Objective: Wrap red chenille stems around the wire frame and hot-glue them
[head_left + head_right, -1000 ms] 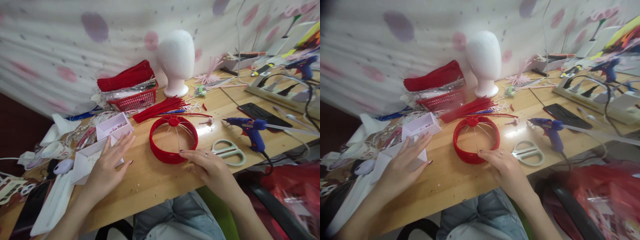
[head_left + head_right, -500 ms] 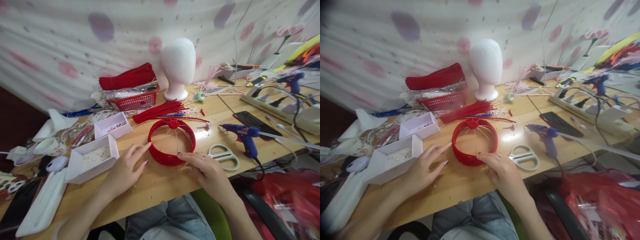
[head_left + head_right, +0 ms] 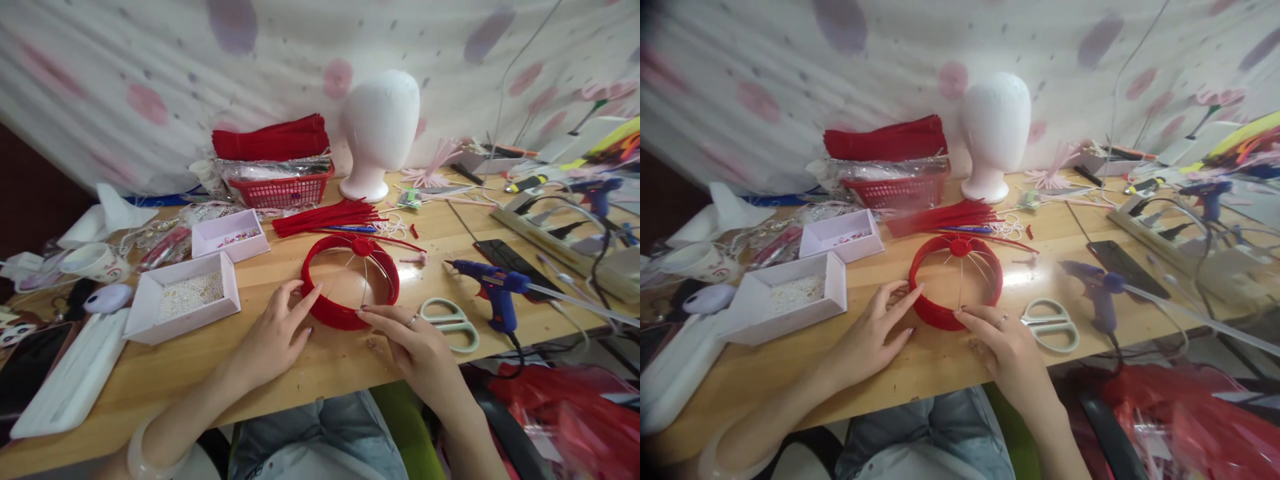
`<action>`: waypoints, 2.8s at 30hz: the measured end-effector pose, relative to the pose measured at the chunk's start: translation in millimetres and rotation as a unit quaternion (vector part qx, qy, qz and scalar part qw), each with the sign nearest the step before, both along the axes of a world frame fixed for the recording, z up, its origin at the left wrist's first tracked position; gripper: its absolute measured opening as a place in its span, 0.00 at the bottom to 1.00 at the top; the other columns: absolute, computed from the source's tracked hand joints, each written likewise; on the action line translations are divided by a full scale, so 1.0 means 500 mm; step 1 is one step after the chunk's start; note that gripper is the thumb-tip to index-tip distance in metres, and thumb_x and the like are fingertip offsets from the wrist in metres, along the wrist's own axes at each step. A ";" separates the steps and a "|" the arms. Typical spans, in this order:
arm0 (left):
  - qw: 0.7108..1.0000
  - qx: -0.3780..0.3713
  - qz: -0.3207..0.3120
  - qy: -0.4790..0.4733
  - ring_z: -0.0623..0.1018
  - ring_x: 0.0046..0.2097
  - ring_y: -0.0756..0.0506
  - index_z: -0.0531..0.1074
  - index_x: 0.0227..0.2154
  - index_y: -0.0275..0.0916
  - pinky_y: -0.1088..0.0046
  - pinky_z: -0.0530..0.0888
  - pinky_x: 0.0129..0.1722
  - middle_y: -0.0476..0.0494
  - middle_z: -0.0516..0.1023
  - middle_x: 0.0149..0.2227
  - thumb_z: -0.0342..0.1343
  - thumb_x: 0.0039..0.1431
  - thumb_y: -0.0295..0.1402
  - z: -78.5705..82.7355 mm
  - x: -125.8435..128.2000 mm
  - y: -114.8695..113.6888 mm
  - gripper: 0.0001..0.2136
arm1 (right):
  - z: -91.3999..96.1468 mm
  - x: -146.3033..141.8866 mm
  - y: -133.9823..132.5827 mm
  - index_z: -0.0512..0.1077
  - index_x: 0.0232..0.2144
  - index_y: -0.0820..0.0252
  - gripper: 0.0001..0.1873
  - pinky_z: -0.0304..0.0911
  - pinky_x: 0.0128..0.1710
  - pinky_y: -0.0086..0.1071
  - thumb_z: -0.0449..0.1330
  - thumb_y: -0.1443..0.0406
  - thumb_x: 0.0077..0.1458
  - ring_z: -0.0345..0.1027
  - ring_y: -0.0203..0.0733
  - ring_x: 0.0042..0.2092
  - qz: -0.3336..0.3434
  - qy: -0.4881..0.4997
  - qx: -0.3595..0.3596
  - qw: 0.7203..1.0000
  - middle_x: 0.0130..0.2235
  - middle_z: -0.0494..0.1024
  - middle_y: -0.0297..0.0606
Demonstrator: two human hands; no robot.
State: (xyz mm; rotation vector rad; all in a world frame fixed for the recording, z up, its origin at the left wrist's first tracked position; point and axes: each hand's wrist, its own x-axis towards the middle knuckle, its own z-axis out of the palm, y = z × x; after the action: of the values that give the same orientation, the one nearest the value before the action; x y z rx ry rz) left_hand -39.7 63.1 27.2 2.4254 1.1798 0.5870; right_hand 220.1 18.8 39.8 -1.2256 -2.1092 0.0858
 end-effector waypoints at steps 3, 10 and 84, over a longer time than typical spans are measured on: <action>1.000 -0.014 0.006 -0.010 0.63 0.66 0.36 0.37 0.71 0.52 0.51 0.66 0.64 0.35 0.54 0.65 0.51 0.63 0.26 -0.004 -0.001 0.000 0.39 | 0.001 0.000 -0.003 0.75 0.51 0.54 0.25 0.73 0.44 0.33 0.49 0.78 0.59 0.77 0.41 0.47 -0.006 -0.005 0.003 1.000 0.49 0.81 0.40; 1.000 -0.019 0.005 -0.012 0.58 0.70 0.36 0.34 0.71 0.52 0.51 0.60 0.67 0.35 0.49 0.69 0.51 0.62 0.25 -0.011 -0.004 0.002 0.41 | -0.005 -0.003 -0.006 0.75 0.49 0.56 0.26 0.72 0.44 0.30 0.48 0.80 0.57 0.77 0.39 0.46 -0.028 -0.014 0.010 0.999 0.47 0.81 0.38; 0.783 -0.322 0.122 -0.518 0.81 0.29 0.52 0.75 0.32 0.36 0.73 0.78 0.37 0.48 0.83 0.30 0.69 0.51 0.32 0.147 0.026 0.276 0.09 | -0.012 0.004 0.009 0.78 0.47 0.53 0.24 0.76 0.41 0.30 0.50 0.75 0.57 0.80 0.41 0.44 0.003 0.077 -0.024 0.997 0.44 0.83 0.40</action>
State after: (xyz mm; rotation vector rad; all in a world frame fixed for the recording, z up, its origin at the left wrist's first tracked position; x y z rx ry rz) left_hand -26.5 200.9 100.8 1.0474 0.9269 1.1462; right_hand 222.2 23.2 34.0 -1.2010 -1.9879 0.2270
